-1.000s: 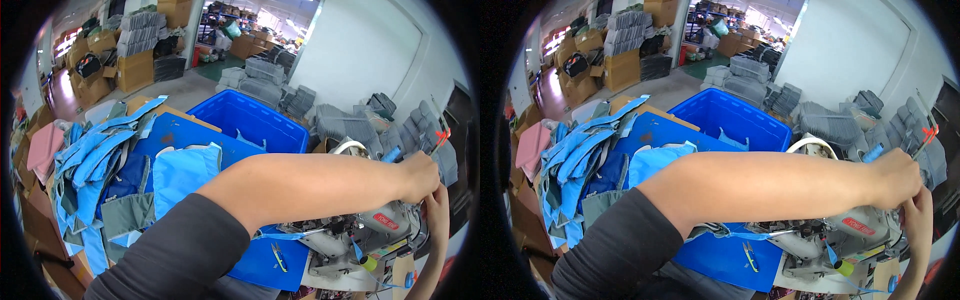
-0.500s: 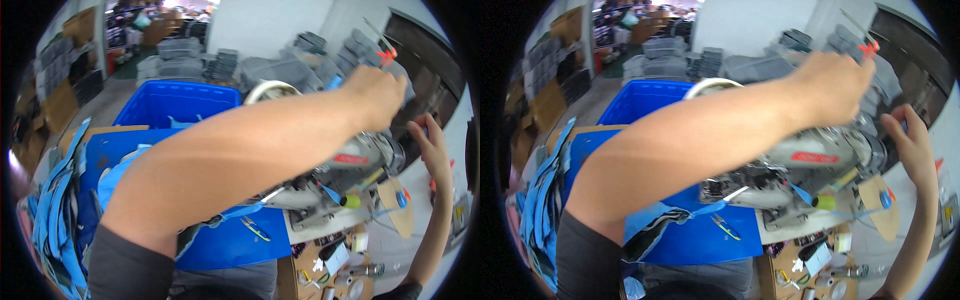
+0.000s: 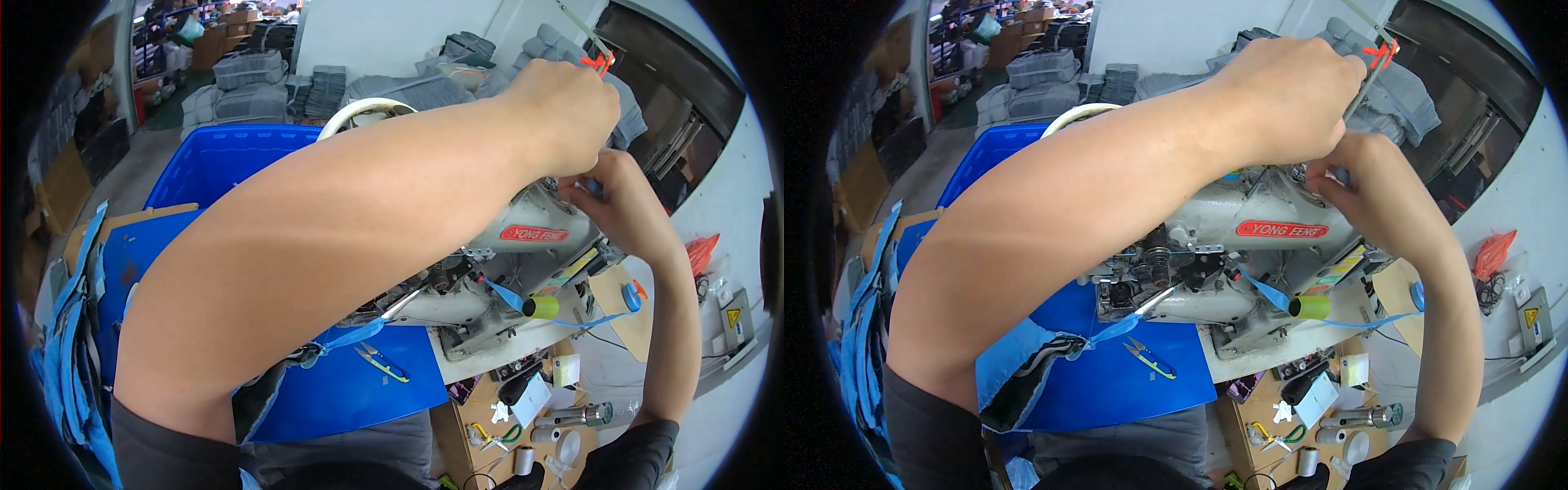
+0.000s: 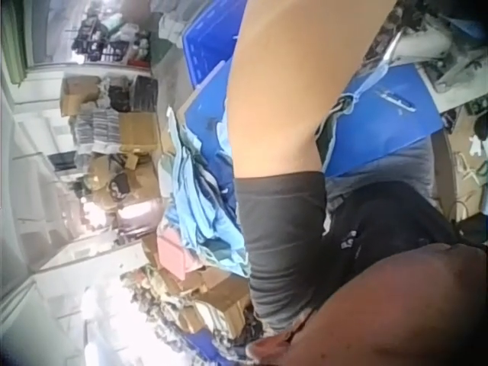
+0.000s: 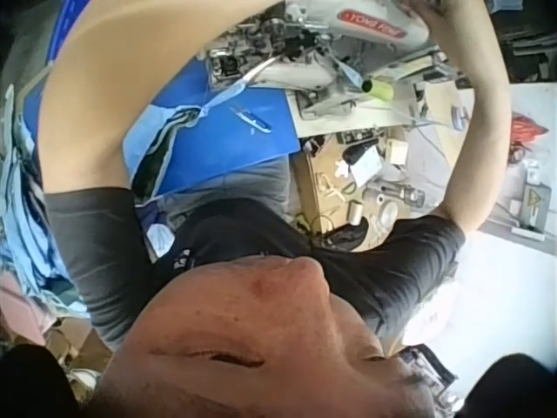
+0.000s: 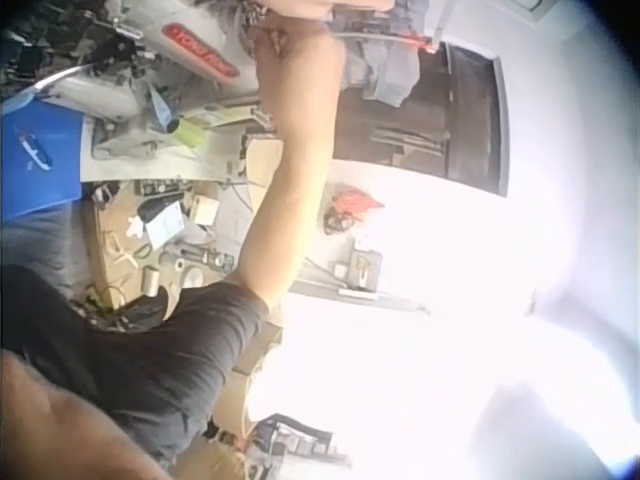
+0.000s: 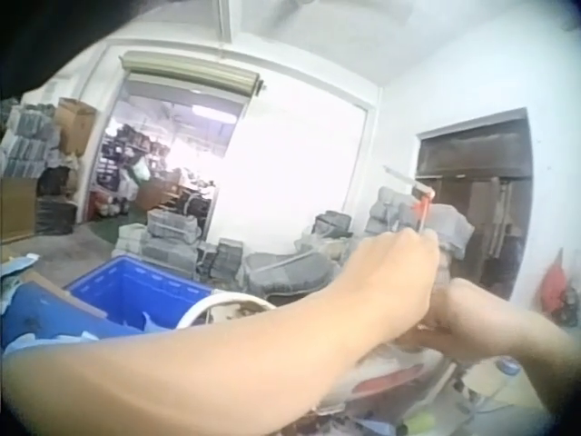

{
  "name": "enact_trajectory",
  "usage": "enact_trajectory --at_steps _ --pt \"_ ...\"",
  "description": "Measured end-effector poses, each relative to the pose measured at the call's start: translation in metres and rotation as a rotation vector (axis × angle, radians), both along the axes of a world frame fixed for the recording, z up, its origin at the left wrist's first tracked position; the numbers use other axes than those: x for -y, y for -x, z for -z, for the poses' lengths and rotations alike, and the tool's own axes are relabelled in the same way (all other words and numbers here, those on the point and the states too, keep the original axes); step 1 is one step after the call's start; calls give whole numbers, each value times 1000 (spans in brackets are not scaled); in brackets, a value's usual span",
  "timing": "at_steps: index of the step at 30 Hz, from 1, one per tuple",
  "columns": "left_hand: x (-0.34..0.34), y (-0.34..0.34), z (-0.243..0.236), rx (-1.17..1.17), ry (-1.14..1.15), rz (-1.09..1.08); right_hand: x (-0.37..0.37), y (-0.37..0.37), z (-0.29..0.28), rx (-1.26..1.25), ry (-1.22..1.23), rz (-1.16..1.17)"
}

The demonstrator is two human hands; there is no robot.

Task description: Assembling and sewing components of a blue fabric bag using an industrial sewing machine.

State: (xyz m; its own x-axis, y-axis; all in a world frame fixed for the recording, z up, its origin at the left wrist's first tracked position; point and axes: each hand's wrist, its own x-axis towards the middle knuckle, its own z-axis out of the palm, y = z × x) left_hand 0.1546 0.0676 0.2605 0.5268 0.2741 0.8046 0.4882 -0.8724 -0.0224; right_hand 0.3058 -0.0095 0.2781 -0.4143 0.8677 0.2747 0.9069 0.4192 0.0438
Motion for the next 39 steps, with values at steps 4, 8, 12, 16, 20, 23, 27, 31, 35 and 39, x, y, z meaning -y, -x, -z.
enact_trajectory --at_steps 4,8,12,16,20,23,27,31,35,39 --pt "-3 -3 0 91 -69 -4 -19 -7 -5 41 -238 -90" --pt "-6 -4 3 89 -58 -31 -36 -31 -5 193 -83 37" --pt "-10 -5 3 86 -92 -73 -18 -7 -11 218 -127 -23" --pt "-9 -1 0 113 -22 -81 -23 -12 -11 242 -168 5" --pt "-8 -6 -3 140 -11 -175 -17 -5 -8 194 -260 -104" --pt "-7 -5 1 160 -1 -148 -24 -7 -14 278 -51 193" --pt "-4 -6 -1 143 21 -156 -17 -7 -7 123 -195 -115" --pt "-10 -2 0 198 15 -163 -17 1 -7 222 -159 39" --pt "-2 -6 0 216 49 -93 -29 -15 -19 200 -122 85" --pt "-7 -3 2 161 73 -108 -19 -1 -7 262 -139 -33"
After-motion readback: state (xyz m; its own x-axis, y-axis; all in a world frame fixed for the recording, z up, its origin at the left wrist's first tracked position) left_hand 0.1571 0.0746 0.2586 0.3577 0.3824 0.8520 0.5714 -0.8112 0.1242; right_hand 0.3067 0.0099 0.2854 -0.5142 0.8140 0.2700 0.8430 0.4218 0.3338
